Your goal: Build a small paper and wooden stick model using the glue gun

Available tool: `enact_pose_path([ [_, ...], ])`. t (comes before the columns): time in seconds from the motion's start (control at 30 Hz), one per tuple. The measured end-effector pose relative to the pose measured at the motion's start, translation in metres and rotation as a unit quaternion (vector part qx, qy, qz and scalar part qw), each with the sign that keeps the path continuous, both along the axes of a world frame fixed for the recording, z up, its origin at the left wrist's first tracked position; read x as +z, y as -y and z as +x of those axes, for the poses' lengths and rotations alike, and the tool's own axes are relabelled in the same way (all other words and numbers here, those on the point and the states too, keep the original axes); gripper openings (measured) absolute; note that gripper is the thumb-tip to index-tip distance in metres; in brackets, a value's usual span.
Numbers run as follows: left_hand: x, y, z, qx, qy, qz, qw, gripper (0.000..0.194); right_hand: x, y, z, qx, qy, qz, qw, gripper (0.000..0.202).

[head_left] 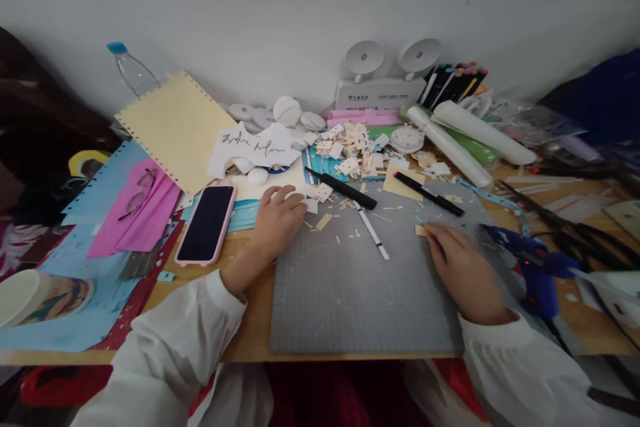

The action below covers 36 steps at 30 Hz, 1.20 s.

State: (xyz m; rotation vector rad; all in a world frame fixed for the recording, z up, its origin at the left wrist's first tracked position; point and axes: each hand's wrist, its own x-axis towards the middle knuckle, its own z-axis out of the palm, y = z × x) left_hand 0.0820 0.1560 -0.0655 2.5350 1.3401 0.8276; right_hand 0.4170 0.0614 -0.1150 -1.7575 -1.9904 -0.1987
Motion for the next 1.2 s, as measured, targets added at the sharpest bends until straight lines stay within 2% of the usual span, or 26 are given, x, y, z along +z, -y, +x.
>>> enact_pose_path([
  [0.1, 0.008, -0.003, -0.004, 0.038, 0.072, 0.004, 0.997, 0.011, 0.002, 0.001, 0.000, 0.003, -0.005, 0.005, 1.000, 0.031],
  [0.17, 0.017, -0.001, -0.008, 0.078, 0.125, 0.004, 0.989, 0.016, 0.003, 0.000, -0.001, 0.004, -0.010, 0.013, 1.000, 0.029],
  [0.23, 0.027, 0.003, -0.012, 0.112, 0.195, -0.027, 0.974, 0.022, 0.004, 0.000, -0.002, 0.015, -0.017, 0.022, 0.999, 0.026],
  [0.3, 0.035, 0.009, -0.015, 0.126, 0.306, -0.110, 0.937, 0.021, 0.006, 0.001, -0.004, 0.028, -0.031, 0.033, 0.999, 0.022],
  [0.37, 0.041, 0.017, -0.016, 0.130, 0.416, -0.195, 0.879, 0.018, 0.010, 0.004, -0.009, 0.032, -0.046, 0.051, 0.997, 0.018],
  [0.4, 0.042, 0.021, -0.016, 0.128, 0.451, -0.220, 0.855, 0.016, 0.013, 0.006, -0.012, 0.032, -0.056, 0.061, 0.996, 0.016],
  [0.43, 0.043, 0.025, -0.016, 0.127, 0.465, -0.227, 0.846, 0.015, 0.016, 0.009, -0.016, 0.035, -0.076, 0.068, 0.994, 0.014],
  [0.5, 0.042, 0.034, -0.016, 0.127, 0.456, -0.216, 0.854, 0.013, 0.024, 0.015, -0.025, 0.048, -0.133, 0.071, 0.987, 0.009],
  [0.63, 0.035, 0.060, -0.017, 0.117, 0.335, -0.161, 0.921, 0.009, 0.042, 0.027, -0.053, 0.123, -0.242, 0.018, 0.962, 0.006],
  [0.73, 0.021, 0.083, -0.015, 0.066, 0.237, -0.121, 0.962, 0.020, 0.051, 0.030, -0.078, 0.227, -0.274, -0.029, 0.934, 0.009],
  [0.8, 0.011, 0.097, -0.011, 0.018, 0.198, -0.107, 0.974, 0.026, 0.053, 0.030, -0.092, 0.286, -0.259, -0.045, 0.921, 0.011],
  [0.9, 0.001, 0.113, -0.002, -0.041, 0.182, -0.083, 0.979, 0.027, 0.050, 0.028, -0.107, 0.356, -0.211, -0.084, 0.907, 0.015],
  [1.0, 0.002, 0.125, 0.004, -0.070, 0.188, -0.072, 0.977, 0.030, 0.047, 0.029, -0.113, 0.407, -0.198, -0.135, 0.881, 0.018],
  [1.2, 0.011, 0.136, 0.006, -0.129, 0.210, -0.128, 0.961, 0.038, 0.059, 0.046, -0.112, 0.404, -0.308, -0.140, 0.850, 0.016],
])
